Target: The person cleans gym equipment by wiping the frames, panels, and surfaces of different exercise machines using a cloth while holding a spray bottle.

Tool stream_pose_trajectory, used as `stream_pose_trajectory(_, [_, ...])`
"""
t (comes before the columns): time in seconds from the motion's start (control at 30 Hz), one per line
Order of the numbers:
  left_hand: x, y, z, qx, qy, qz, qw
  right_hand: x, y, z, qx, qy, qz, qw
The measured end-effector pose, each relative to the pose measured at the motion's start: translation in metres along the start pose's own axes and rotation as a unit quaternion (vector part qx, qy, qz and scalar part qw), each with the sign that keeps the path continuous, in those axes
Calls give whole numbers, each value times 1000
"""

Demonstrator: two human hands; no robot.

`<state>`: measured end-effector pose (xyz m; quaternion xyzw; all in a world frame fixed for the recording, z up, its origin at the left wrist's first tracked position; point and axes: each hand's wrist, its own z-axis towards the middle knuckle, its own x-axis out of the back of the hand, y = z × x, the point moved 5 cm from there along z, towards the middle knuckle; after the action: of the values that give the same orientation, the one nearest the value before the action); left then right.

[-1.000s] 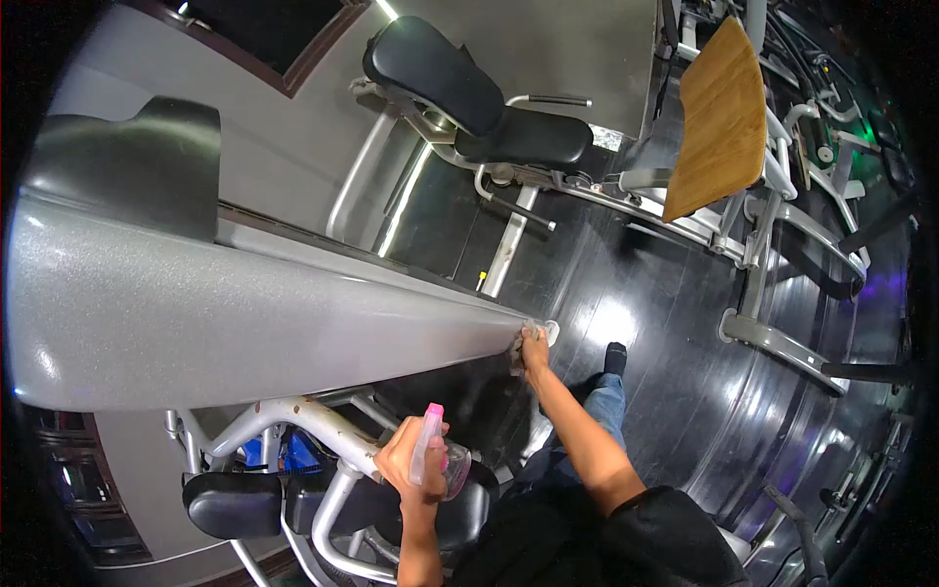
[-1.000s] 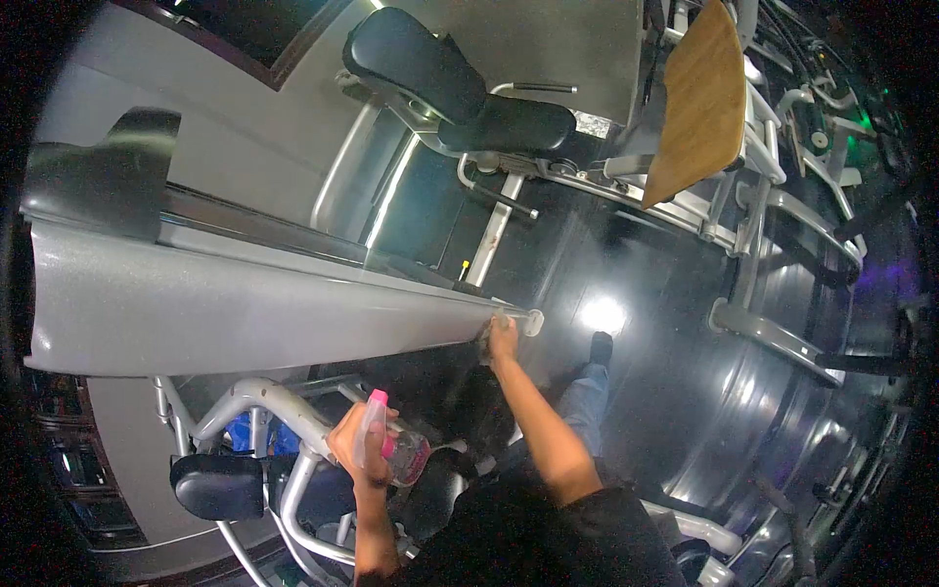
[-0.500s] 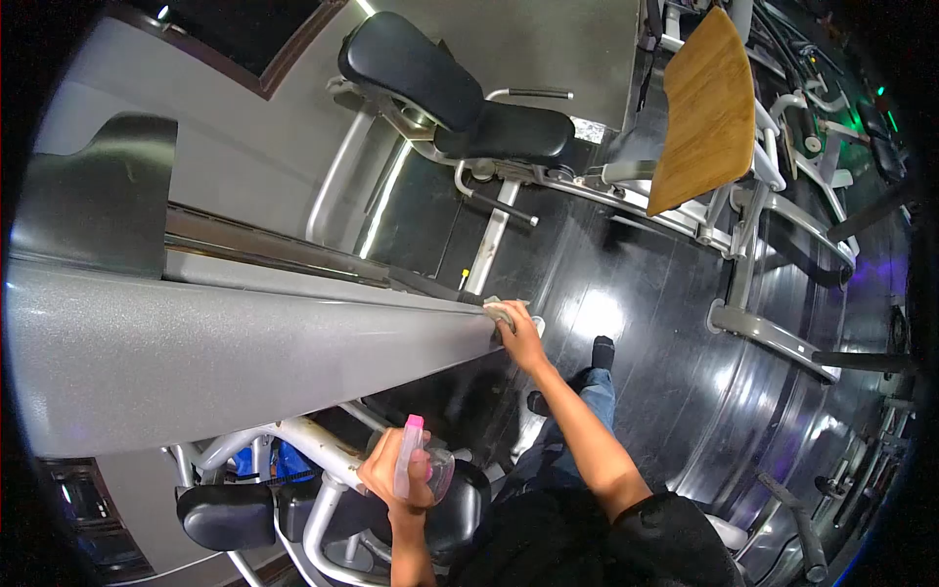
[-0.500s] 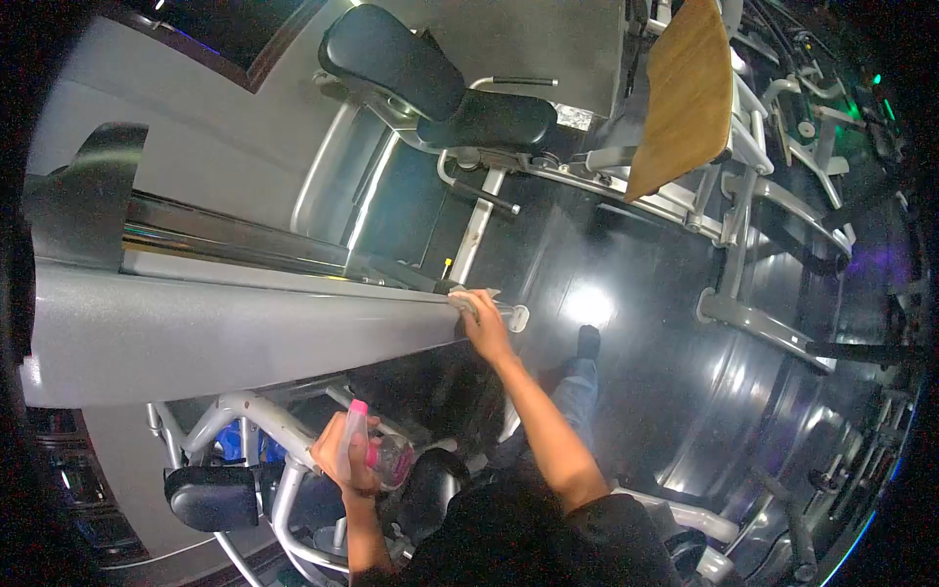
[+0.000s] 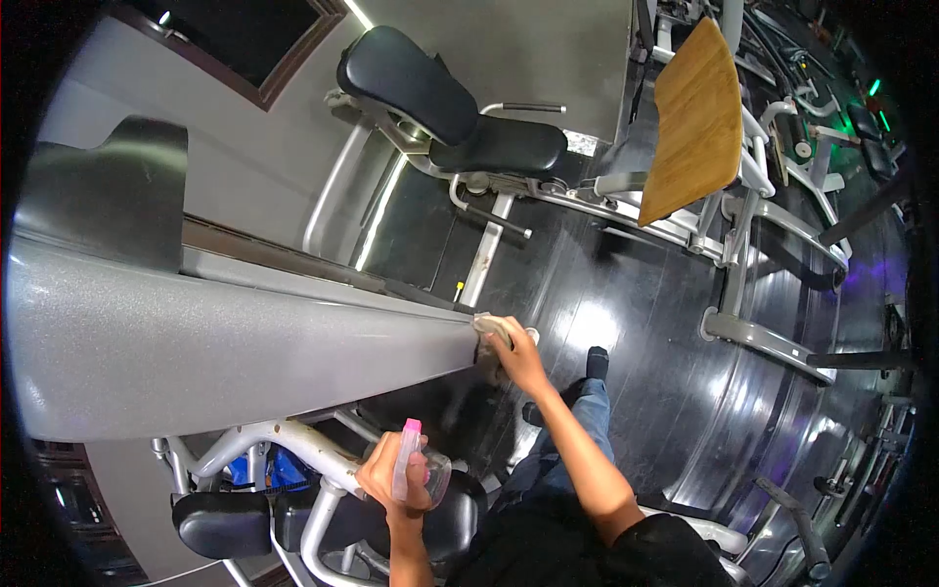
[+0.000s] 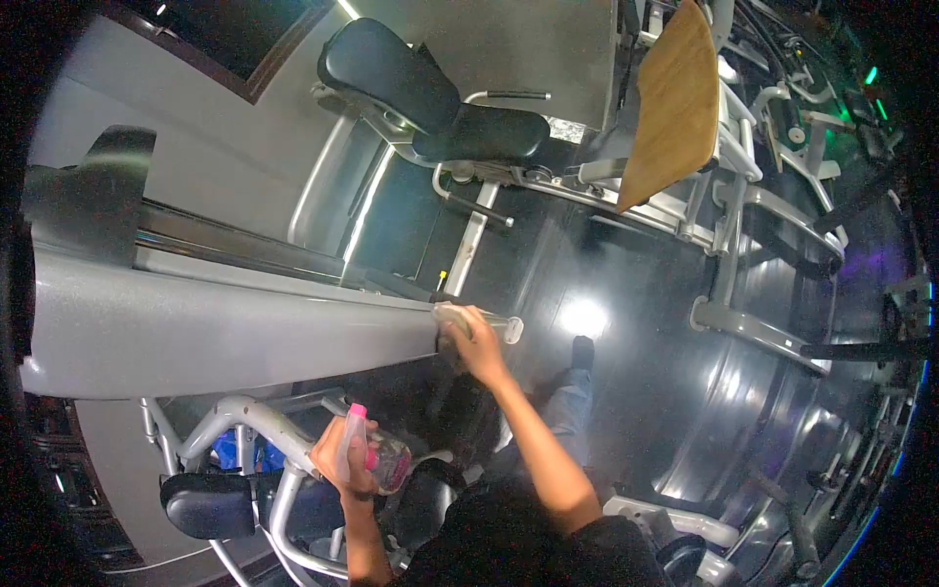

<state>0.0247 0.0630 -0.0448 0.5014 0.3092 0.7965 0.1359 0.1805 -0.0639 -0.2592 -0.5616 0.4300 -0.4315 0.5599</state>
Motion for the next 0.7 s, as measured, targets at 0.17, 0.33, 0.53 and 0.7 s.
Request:
stream_pose_trajectory(0.17, [0,0,1,1,4,-51,999,-6,-13,-20,31,68,-3,997])
stream_pose_trajectory(0.33, [-2,2,2,7,19,-58,998,-8,95,-27,-104,128,-133,977])
stream_pose_trajectory(0.53, [3,12,5,24,20,-92,995,11,113,-64,-272,11,211,939])
stream_pose_trajectory(0.7, [-1,10,6,40,40,-113,992,26,25,-97,-322,-90,287,898])
